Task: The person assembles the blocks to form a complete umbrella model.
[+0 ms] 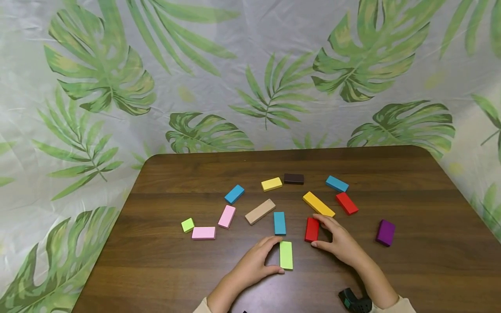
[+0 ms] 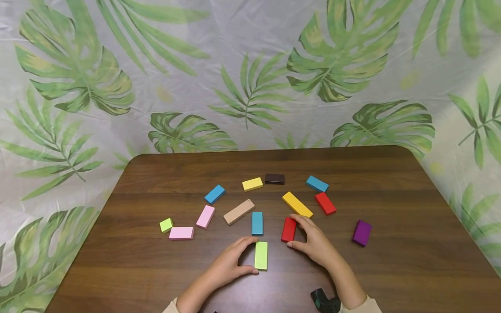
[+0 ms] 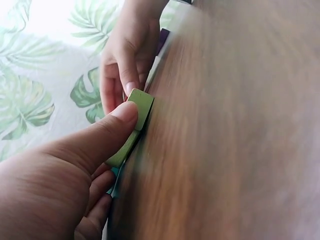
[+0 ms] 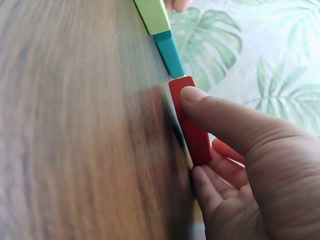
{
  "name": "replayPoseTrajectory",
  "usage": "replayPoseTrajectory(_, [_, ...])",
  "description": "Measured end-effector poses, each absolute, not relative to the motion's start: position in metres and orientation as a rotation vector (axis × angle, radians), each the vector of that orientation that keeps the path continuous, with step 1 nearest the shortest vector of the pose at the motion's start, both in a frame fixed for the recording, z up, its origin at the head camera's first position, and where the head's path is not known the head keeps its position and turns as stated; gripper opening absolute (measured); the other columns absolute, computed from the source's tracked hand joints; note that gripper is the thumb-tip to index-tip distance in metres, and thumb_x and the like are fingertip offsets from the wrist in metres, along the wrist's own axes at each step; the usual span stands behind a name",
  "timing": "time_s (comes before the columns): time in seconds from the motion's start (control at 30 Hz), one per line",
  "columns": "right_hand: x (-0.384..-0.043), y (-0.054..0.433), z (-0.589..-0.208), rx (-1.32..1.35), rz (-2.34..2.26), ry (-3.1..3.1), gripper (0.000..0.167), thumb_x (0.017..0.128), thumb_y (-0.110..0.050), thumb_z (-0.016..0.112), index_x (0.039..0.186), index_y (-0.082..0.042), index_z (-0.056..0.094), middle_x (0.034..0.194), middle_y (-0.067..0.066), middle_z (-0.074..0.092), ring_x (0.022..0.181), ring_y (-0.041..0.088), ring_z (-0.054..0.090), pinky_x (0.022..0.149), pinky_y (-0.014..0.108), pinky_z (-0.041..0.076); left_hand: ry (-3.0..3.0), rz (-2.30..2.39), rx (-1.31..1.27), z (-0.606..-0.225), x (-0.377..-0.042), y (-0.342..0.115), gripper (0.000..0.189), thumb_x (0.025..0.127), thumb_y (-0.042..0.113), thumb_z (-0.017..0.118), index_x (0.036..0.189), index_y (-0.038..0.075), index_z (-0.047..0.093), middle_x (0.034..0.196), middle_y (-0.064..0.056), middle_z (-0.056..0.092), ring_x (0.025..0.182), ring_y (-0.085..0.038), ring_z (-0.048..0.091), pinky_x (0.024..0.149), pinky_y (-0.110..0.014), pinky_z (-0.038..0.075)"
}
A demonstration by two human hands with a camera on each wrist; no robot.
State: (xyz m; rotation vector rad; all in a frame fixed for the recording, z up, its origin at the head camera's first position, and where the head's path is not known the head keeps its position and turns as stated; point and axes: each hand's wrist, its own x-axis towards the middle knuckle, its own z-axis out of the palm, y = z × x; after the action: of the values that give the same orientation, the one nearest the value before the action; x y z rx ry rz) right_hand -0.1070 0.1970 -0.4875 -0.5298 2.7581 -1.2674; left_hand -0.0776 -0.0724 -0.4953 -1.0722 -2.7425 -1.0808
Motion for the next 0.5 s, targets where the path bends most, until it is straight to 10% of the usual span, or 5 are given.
replayPoseTrajectory(0.5, [-0.112,0.186,-0.487,-0.597,-1.286,2.735,0.069,0.075,-0.026,0.073,0.132,-0.004,0.041,0.131,0.015,0.042,0.113,0.032,0.046,0.090,0.045,0.038,-2.750,-1.091,-1.068,-0.495,-0.067,-0.059,0.069,0.074,0.037,0.071,0.129,0.006,0.043,0.124,-0.001,0.047,0.115,-0.011,0.044,0.095,-0.027,0.036])
